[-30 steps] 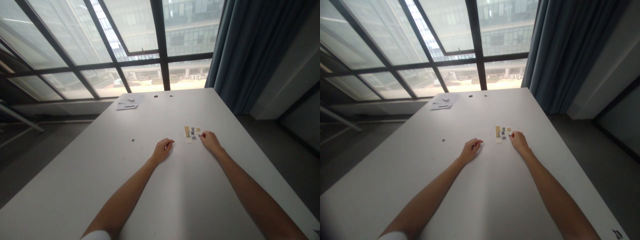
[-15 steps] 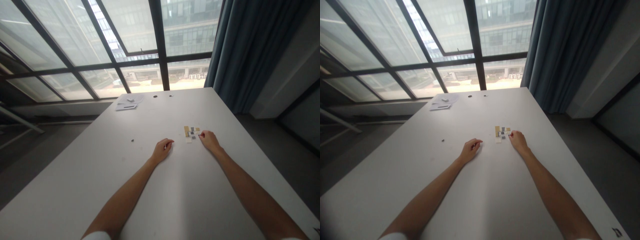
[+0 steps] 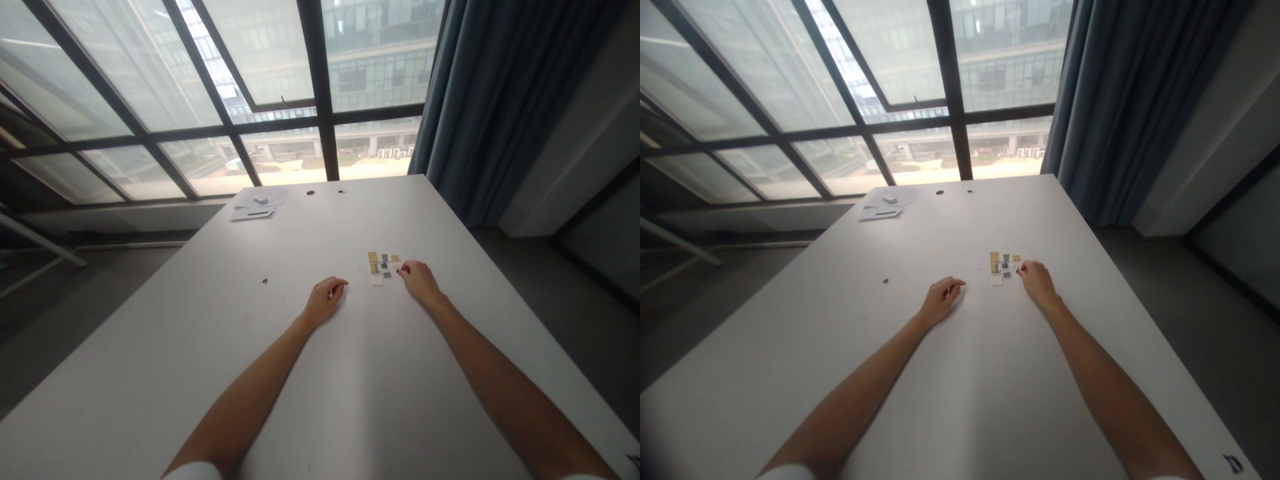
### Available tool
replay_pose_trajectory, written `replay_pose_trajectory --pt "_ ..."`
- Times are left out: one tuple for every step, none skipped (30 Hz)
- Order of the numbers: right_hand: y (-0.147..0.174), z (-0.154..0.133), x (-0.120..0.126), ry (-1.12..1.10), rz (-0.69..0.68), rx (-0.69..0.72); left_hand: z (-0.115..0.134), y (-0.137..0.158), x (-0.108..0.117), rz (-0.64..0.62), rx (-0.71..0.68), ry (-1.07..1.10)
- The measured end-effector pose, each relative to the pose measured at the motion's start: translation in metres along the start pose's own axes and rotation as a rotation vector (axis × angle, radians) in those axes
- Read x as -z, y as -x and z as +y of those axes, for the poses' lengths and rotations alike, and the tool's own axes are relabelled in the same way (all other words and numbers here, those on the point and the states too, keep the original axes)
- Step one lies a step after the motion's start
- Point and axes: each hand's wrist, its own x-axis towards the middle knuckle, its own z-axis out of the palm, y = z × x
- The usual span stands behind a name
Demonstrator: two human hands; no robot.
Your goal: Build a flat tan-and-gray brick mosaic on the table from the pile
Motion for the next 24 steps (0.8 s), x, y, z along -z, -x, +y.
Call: replay_pose_trajectory --pt "0.0002 0.0000 0.0004 -0.004 0.003 -0.001 0.0003 -0.0001 0.0001 -0.003 0.000 0.002" --pt "0.0003 0.0000 0.0008 -0.007 0.007 -0.001 0.0008 -0.0002 0.0003 -0.006 0.001 0.004" --pt "0.0005 -0.0001 0.0012 -0.010 0.011 -0.001 0.0012 -0.0003 0.0005 -0.007 0.002 0.005" --pt "0.0006 0.0000 0.0015 -0.012 0.012 -0.001 0.0016 -0.0003 0.0007 -0.006 0.003 0.004" --pt "0.0006 0.0000 0.0017 -0.013 0.013 -0.001 0.0018 -0.0003 0.0009 -0.005 0.005 0.003" --pt "0.0006 0.0001 0.0018 -0.015 0.012 -0.002 0.0018 -0.0003 0.0010 -0.004 0.005 0.001" --pt "0.0005 0.0001 0.0019 -0.017 0.010 -0.003 0.0017 -0.0002 0.0010 -0.003 0.004 0.000" --pt "0.0004 0.0002 0.0019 -0.018 0.008 -0.004 0.0013 -0.0001 0.0009 -0.003 0.003 -0.001" --pt "0.0003 0.0002 0.0019 -0.019 0.008 -0.005 0.0008 -0.0001 0.0007 -0.004 0.001 -0.002" --pt "0.0003 0.0001 0.0019 -0.020 0.009 -0.005 0.0003 0.0000 0.0004 -0.006 0.000 -0.002" --pt "0.0003 0.0000 0.0019 -0.023 0.010 -0.005 -0.0003 0.0000 0.0002 -0.007 0.000 -0.002" --pt "0.0004 0.0000 0.0018 -0.026 0.013 -0.003 -0.0007 0.0000 0.0000 -0.009 0.002 -0.002" --pt "0.0004 -0.0001 0.0016 -0.030 0.018 0.000 -0.0009 0.0000 -0.0002 -0.010 0.006 -0.003" --pt "0.0005 0.0000 0.0013 -0.034 0.023 0.003 -0.0010 -0.0001 -0.0003 -0.012 0.010 -0.003" --pt "0.0005 0.0002 0.0009 -0.037 0.028 0.007 -0.0008 -0.0003 -0.0002 -0.013 0.014 -0.002" --pt "0.0003 0.0004 0.0005 -0.038 0.032 0.011 -0.0005 -0.0004 -0.0002 -0.014 0.018 -0.002" --pt "0.0002 0.0008 0.0000 -0.037 0.035 0.014 -0.0001 -0.0006 -0.0001 -0.016 0.021 -0.001" --pt "-0.0001 0.0013 -0.0005 -0.034 0.036 0.017 0.0002 -0.0007 0.0000 -0.018 0.024 -0.001" --pt "-0.0004 0.0018 -0.0010 -0.031 0.035 0.018 0.0004 -0.0008 0.0001 -0.019 0.026 -0.001" --pt "-0.0006 0.0023 -0.0015 -0.028 0.034 0.017 0.0005 -0.0008 0.0002 -0.020 0.028 -0.002" --pt "-0.0007 0.0026 -0.0019 -0.026 0.032 0.016 0.0003 -0.0008 0.0002 -0.021 0.030 -0.005" --pt "-0.0006 0.0025 -0.0021 -0.025 0.030 0.015 -0.0001 -0.0007 0.0002 -0.021 0.031 -0.009" --pt "-0.0003 0.0019 -0.0019 -0.024 0.026 0.014 -0.0006 -0.0005 0.0002 -0.022 0.031 -0.013" --pt "0.0004 0.0007 -0.0012 -0.023 0.023 0.010 -0.0011 -0.0004 0.0001 -0.024 0.032 -0.018"
